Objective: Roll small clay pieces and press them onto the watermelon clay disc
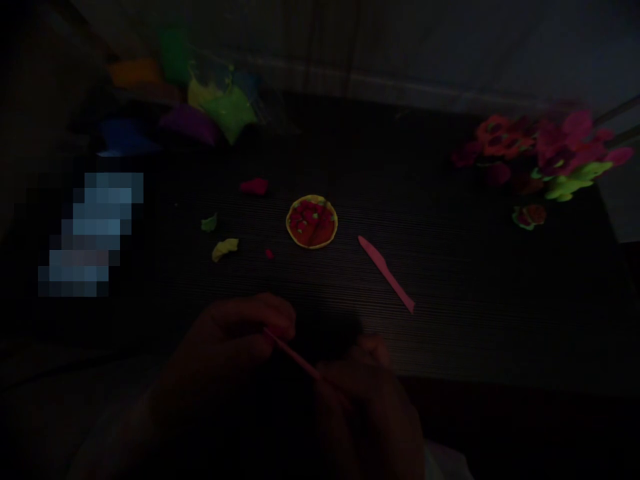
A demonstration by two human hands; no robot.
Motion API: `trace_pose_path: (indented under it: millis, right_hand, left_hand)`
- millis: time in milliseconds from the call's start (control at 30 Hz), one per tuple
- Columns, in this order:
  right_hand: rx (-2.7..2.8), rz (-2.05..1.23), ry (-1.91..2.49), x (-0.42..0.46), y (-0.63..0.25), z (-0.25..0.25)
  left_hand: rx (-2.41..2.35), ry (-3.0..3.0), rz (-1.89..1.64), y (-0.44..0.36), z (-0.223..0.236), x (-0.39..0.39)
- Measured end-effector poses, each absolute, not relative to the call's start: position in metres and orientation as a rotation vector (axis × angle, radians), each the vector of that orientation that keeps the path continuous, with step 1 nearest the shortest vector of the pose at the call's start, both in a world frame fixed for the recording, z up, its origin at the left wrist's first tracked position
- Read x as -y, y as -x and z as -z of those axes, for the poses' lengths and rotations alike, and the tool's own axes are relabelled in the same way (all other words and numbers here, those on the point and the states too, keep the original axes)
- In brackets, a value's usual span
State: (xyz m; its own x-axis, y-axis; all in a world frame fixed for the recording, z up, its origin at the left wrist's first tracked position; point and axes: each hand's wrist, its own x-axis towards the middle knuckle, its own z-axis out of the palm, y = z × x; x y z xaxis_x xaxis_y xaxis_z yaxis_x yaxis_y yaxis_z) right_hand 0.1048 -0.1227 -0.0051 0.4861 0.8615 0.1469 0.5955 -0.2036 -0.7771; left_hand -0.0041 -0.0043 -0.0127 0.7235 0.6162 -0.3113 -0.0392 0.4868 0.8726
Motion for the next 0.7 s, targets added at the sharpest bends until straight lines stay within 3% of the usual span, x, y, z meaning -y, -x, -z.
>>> trace_pose_path:
  millis: [700]
  right_hand:
    - [1.217, -0.463, 1.824, 0.1240, -0.1052, 0.0082]
  left_hand:
    - [-0.617, -0.951, -0.492, 0.0048, 0.0152, 0.0067]
